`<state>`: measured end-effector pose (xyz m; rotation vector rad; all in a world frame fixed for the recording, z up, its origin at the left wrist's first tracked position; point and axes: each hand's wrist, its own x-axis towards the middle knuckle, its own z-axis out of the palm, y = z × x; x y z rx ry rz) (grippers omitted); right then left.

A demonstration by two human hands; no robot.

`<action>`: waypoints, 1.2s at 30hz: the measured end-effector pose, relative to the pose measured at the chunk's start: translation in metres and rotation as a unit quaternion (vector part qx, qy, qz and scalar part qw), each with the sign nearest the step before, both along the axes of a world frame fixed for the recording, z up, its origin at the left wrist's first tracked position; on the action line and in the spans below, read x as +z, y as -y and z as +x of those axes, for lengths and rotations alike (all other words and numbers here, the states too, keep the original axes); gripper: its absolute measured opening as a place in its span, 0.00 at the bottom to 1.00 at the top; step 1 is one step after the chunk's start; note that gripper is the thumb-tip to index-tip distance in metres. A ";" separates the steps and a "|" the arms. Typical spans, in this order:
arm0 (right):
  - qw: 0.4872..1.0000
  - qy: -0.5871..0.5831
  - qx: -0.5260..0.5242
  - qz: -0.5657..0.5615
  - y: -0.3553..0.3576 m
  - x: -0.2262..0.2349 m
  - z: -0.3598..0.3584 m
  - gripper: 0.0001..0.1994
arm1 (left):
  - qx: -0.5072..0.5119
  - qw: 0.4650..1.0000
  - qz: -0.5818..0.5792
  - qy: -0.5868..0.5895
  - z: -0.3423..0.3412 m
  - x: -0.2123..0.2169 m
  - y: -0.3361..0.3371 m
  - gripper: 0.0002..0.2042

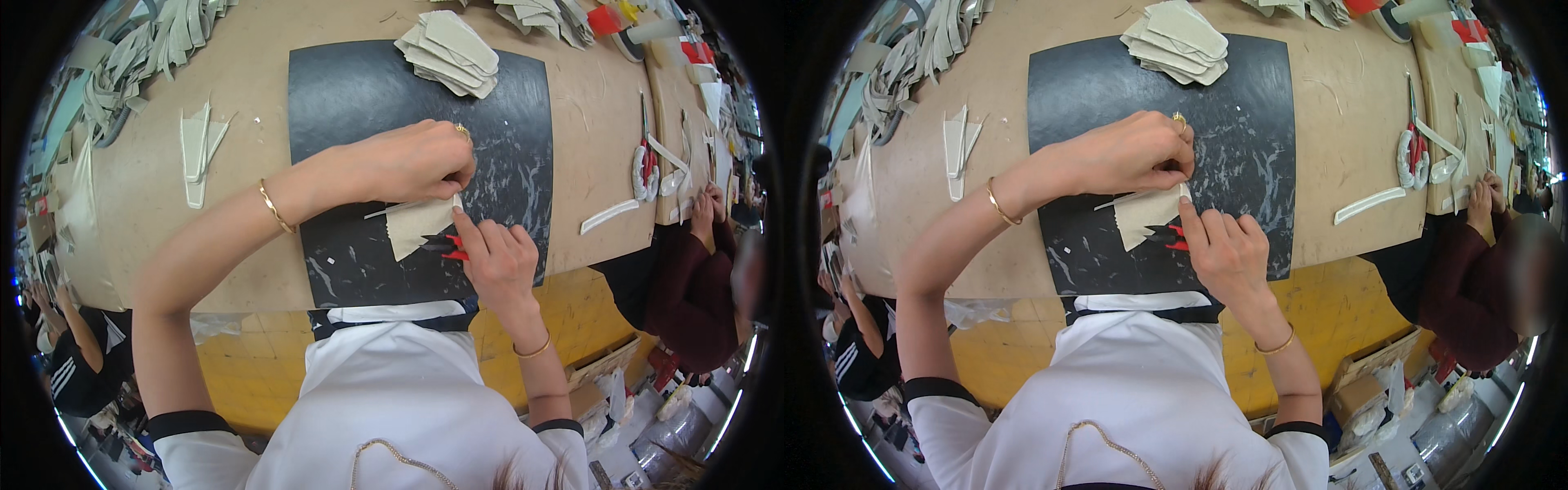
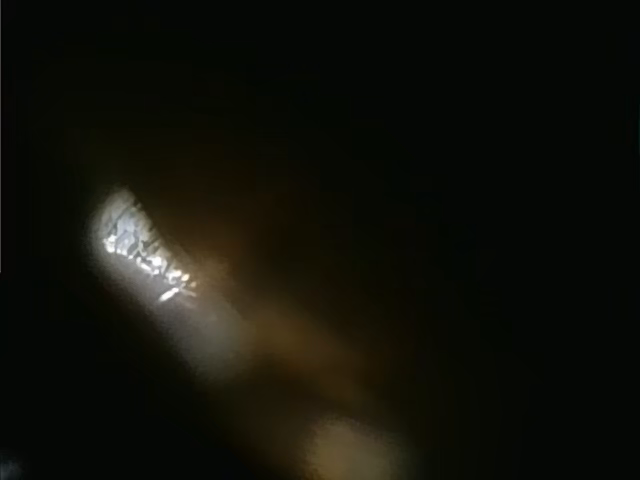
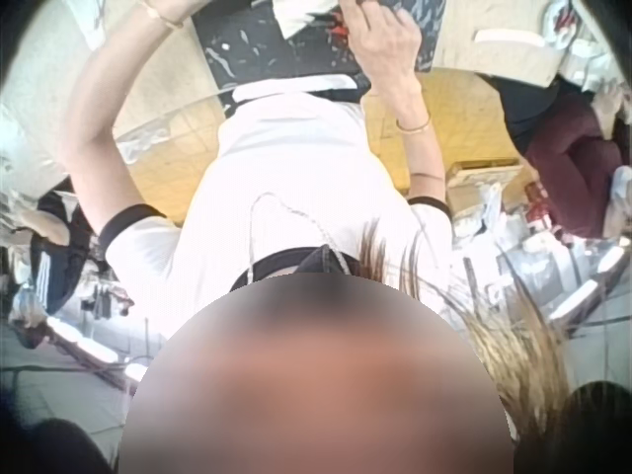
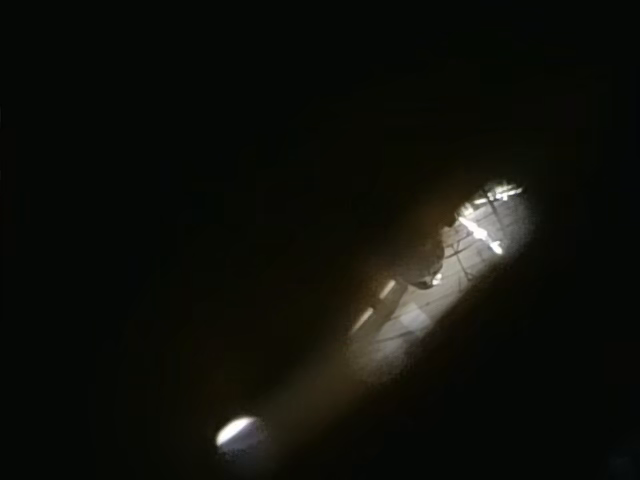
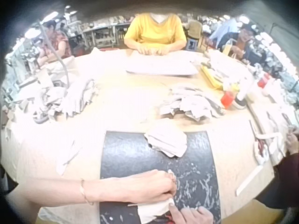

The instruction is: The person uses red-handled scissors to trim the edges of small beige fabric pieces on a black cutting mat. They repeatedly pick up pieces, trim them, and place them back on the table. Other workers are visible in the background performing similar tasks.

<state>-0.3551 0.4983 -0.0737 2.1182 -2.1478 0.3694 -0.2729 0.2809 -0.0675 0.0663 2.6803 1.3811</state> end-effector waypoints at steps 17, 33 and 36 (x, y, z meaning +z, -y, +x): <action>0.969 0.230 -0.074 0.045 0.009 0.016 -0.021 0.17 | 0.131 0.943 -0.222 -0.208 0.061 -0.024 -0.051 0.16; 1.000 -0.011 -0.014 0.009 0.000 0.008 -0.004 0.18 | 0.102 0.937 -0.283 -0.179 0.059 -0.020 -0.055 0.17; 1.000 -0.024 -0.013 0.015 -0.002 0.007 -0.003 0.17 | 0.098 0.946 -0.275 -0.143 0.060 -0.018 -0.056 0.21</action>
